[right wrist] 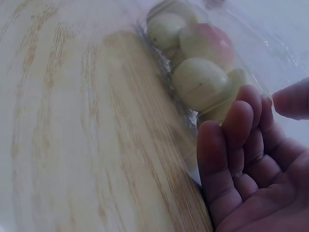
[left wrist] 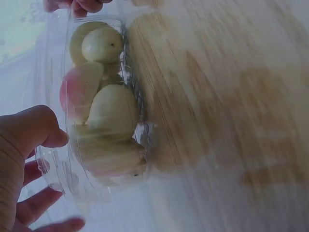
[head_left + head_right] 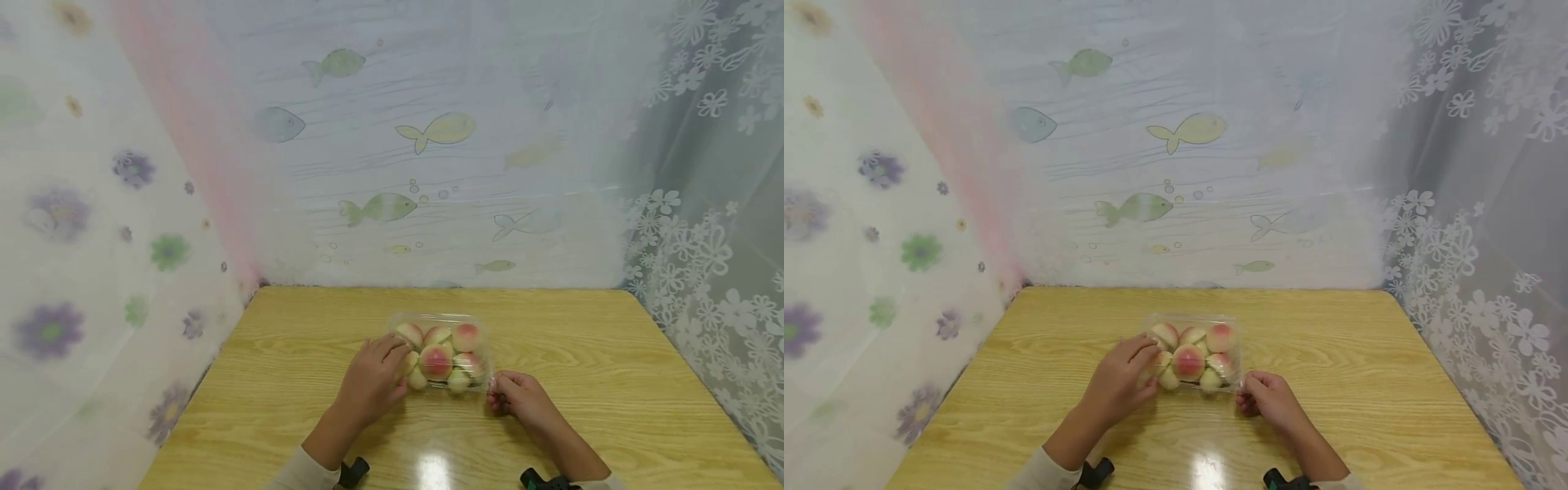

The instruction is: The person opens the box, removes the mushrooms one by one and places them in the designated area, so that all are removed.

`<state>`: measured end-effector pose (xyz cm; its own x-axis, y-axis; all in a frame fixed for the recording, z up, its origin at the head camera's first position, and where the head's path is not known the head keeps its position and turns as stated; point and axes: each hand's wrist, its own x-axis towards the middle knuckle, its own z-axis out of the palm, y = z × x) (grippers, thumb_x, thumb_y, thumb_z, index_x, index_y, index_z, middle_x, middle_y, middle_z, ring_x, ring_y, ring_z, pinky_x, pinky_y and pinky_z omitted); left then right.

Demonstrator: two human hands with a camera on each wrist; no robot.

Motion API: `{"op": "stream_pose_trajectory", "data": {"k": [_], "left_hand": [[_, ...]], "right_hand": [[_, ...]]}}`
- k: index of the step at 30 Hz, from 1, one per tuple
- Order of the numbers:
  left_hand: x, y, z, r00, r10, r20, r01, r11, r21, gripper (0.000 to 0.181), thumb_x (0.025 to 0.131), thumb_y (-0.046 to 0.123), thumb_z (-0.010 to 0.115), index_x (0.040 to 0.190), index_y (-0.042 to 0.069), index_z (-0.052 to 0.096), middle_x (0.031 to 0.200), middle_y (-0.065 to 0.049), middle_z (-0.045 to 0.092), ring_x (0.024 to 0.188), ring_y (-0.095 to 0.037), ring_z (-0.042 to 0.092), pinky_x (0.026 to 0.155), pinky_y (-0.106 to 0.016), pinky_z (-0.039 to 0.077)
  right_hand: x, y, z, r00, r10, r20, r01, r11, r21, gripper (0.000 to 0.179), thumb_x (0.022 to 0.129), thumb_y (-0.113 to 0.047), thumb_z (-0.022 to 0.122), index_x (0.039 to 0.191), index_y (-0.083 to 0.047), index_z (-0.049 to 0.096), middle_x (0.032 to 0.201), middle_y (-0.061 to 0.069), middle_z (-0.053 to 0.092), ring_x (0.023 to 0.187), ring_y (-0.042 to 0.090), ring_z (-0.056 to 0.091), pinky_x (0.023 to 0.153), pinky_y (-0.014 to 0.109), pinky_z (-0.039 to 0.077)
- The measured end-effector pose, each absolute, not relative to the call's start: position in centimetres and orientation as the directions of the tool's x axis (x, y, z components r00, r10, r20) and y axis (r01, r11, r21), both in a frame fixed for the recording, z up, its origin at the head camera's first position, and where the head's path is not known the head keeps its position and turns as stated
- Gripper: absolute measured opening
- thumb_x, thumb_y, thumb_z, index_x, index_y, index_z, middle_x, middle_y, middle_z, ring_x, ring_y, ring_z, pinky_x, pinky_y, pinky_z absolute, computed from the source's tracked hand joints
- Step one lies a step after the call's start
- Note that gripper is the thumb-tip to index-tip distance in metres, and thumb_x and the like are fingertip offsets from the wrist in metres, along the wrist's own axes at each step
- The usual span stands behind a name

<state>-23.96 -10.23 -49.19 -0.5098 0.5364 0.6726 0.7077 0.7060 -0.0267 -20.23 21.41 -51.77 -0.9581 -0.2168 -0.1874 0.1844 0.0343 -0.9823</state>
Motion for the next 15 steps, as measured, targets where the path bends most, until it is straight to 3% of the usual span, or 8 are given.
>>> {"op": "stream_pose_trajectory", "data": {"k": [4,15], "left_hand": [[-23.6,-10.8,-49.3,-0.501,0.542,0.674,0.728,0.686,-0.01,0.05,0.07,0.009,0.084,0.118,0.009,0.071,0.12,-0.006,0.069,0.117,-0.027,0.068,0.088,-0.032,0.061],[-23.0,-11.6,-49.9,-0.43,0.578,0.693,0.758,0.649,-0.071,0.048,0.067,0.007,0.082,0.114,0.006,0.074,0.117,-0.007,0.074,0.114,-0.03,0.071,0.092,-0.035,0.06]], "right_hand": [[-20.1,21.4,-51.8,-0.96,-0.21,-0.186,0.184,0.028,-0.982,0.024,0.105,-0.014,0.05,0.086,-0.005,0.061,0.083,0.004,0.065,0.078,0.017,0.064,0.074,0.034,0.059],[-20.2,21.5,-52.1,-0.964,-0.182,-0.192,0.192,0.019,-0.981,0.025,0.106,-0.016,0.049,0.087,-0.005,0.061,0.083,0.003,0.066,0.078,0.016,0.064,0.076,0.034,0.059]]}}
